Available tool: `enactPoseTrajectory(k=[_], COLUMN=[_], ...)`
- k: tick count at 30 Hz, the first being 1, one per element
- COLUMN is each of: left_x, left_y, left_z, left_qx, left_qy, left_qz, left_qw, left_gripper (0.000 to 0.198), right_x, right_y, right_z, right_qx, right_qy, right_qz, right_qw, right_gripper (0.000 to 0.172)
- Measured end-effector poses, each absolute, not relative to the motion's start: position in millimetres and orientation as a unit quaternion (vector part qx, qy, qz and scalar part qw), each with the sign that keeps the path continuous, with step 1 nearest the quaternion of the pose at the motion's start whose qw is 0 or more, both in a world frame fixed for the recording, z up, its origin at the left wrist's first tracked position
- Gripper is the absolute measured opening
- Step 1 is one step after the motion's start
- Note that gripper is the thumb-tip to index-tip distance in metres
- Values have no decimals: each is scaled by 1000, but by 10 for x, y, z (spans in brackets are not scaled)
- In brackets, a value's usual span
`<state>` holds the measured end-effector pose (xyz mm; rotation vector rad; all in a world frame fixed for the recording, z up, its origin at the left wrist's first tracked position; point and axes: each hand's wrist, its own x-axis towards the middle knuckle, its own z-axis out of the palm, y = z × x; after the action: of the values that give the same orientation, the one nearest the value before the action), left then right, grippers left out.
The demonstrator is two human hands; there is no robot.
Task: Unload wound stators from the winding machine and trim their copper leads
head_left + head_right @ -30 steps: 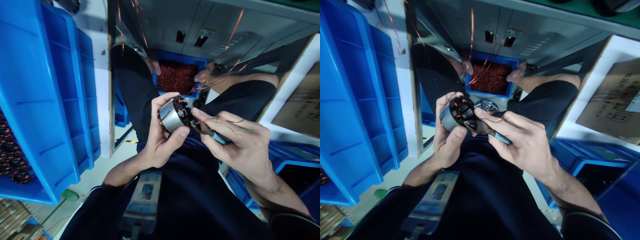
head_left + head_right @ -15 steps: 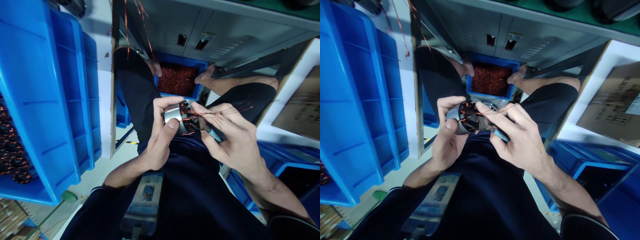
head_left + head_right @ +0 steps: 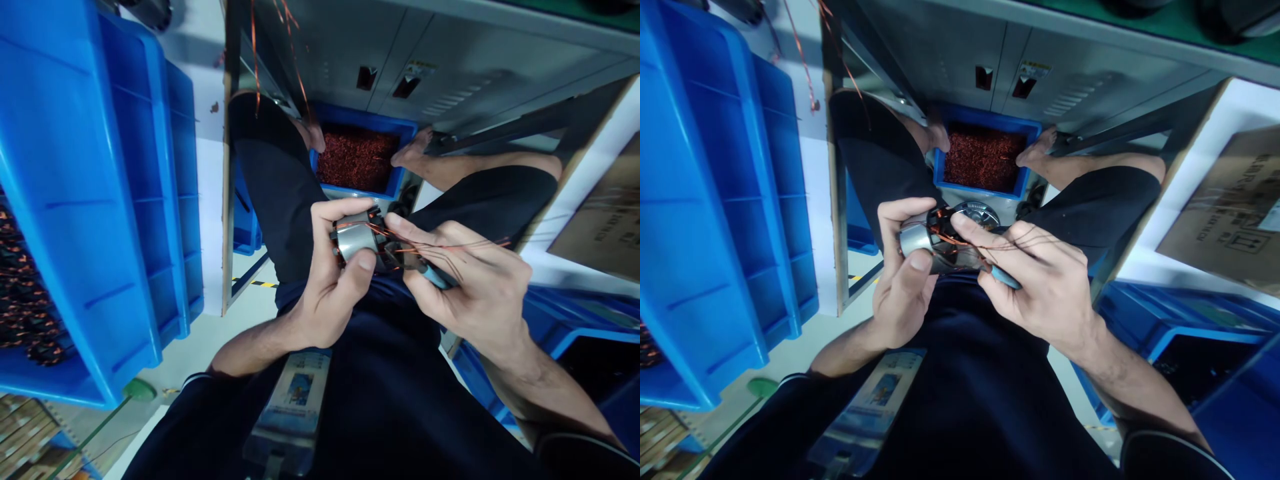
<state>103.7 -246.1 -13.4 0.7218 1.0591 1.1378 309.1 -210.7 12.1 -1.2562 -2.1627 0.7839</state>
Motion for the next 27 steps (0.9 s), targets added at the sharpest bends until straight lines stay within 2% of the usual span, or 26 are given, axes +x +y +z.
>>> enactPoseTrajectory(k=[3,6,10,13,15,17,20,24,27], left_x=[1092,1217,1415,1485,1481,1446,1359,1226,1137], left_y=[-2398,-2180,-1782,-1593,-1539,-1525,-1565,-1741,-1916], left_z=[-274,-618,-1187,-1464,-1534,-1525,-1405,-1097,-791], left_qx=[307,252,64,17,2,-11,-15,50,120], left_qy=[488,520,610,631,627,616,599,553,512], left_qz=[491,484,402,373,371,377,408,477,508], left_qw=[653,657,680,680,685,691,689,681,682], left_gripper=[42,38,23,16,14,14,16,28,40], right_x=[3118,3153,3198,3211,3213,3221,3247,3252,3197], right_y=[-2032,-1849,-1519,-1339,-1278,-1257,-1286,-1434,-1582], right_z=[-77,-484,-1162,-1531,-1652,-1676,-1556,-1151,-760], right_qx=[-468,-492,-524,-525,-526,-530,-541,-527,-500], right_qy=[-780,-750,-711,-689,-683,-682,-684,-717,-769], right_qz=[324,370,442,490,500,497,481,441,375], right_qw=[261,241,154,94,86,86,89,114,136], right_gripper=[55,44,37,28,24,25,42,63,66])
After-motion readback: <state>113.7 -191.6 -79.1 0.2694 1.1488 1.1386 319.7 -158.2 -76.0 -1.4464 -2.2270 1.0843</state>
